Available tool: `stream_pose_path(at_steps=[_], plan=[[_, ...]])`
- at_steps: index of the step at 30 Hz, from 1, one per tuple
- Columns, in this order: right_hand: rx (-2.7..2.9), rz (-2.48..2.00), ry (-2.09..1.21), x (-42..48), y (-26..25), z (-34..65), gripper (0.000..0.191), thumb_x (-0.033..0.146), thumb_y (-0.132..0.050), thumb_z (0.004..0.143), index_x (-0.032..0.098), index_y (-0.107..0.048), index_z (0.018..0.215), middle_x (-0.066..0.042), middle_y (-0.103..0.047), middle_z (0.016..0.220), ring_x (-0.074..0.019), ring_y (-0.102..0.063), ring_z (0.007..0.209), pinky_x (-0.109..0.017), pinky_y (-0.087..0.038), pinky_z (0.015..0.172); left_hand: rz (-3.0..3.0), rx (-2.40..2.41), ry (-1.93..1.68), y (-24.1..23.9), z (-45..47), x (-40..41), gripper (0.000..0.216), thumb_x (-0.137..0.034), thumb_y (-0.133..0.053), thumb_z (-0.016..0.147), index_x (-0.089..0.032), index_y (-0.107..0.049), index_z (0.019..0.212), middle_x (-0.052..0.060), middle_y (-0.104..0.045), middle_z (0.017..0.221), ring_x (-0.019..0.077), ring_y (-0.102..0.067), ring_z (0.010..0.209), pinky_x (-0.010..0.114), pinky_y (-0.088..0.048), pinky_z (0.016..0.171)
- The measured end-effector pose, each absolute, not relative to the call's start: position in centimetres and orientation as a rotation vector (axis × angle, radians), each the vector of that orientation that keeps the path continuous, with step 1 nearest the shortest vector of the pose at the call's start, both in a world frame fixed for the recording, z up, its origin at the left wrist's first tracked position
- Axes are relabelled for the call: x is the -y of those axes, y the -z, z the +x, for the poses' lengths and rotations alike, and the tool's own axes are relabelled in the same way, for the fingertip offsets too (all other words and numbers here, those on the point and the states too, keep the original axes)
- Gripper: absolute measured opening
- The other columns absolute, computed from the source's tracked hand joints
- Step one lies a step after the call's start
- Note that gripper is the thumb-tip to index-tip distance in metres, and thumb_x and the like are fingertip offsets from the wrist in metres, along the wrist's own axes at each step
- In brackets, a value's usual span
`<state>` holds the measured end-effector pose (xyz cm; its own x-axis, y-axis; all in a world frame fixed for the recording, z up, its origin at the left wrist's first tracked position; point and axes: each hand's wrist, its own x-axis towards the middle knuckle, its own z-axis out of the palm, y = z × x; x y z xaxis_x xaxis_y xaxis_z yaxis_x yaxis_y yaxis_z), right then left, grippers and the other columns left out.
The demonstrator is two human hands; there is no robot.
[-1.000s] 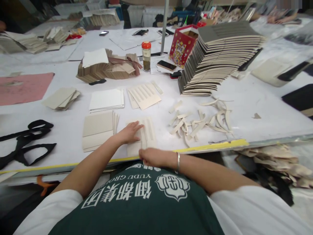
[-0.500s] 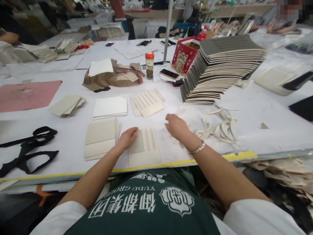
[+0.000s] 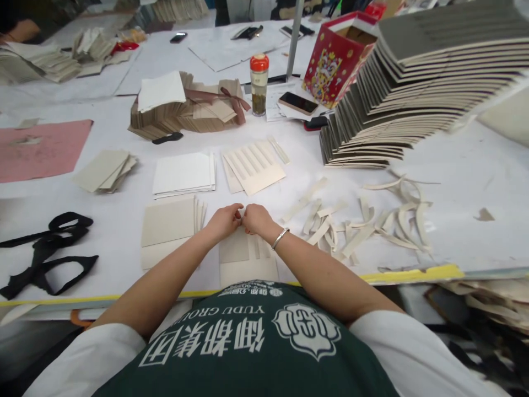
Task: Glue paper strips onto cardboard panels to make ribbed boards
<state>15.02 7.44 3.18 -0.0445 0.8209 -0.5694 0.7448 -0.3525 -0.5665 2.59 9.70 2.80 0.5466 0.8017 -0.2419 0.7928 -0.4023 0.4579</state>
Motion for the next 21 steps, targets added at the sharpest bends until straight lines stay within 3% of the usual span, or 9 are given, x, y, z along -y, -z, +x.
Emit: stream_pose_path(at_steps=[7,13,17,21], plan=[[1.866,-2.132,-1.22,-7.5,-2.8,14.8,0.019,0.014,-0.044,0.071,0.01,-0.061,0.078,-0.008,-0.066,0.059,-0.0142,-0.062,0.054,-0.02,-0.043,0.055,2.208,-1.183,-0.171,-1.8,2.0,-9.5,0.042,-0.007,-0.05,0.069,-0.017,-0.048,0.11,0.0,-0.064,0.077,0.015,-0.059,0.074,0.027,-0.046,0.072],[1.946,-2.143,-1.141,-7.1,-3.1,14.7,0.018,0.013,-0.043,0.073,0.011,-0.059,0.082,-0.007,-0.066,0.062,-0.0126,-0.06,0.052,-0.02,-0.041,0.055,2.125,-1.181,-0.491,-0.8,-1.6,-5.6,0.045,-0.018,-0.058,0.071,-0.019,-0.041,0.113,0.006,-0.057,0.106,0.016,-0.056,0.094,0.031,-0.047,0.08],[2.115,-2.054,-0.928,-6.8,-3.5,14.9,0.019,0.014,-0.046,0.073,0.013,-0.056,0.09,-0.006,-0.066,0.075,-0.0147,-0.061,0.066,-0.021,-0.041,0.06,2.439,-1.122,-0.311,-1.2,-2.8,-3.7,0.032,-0.026,-0.065,0.067,-0.016,-0.051,0.095,0.011,-0.051,0.119,0.0247,-0.044,0.111,0.04,-0.037,0.094],[2.402,-1.795,-0.669,-7.1,-3.7,14.3,0.032,0.013,-0.052,0.071,0.015,-0.051,0.102,-0.009,-0.062,0.098,-0.018,-0.058,0.086,-0.024,-0.04,0.07,2.564,-1.081,-0.043,-2.3,-2.2,-4.0,0.036,-0.032,-0.066,0.067,-0.016,-0.05,0.095,0.012,-0.045,0.127,0.0253,-0.04,0.113,0.038,-0.035,0.094]])
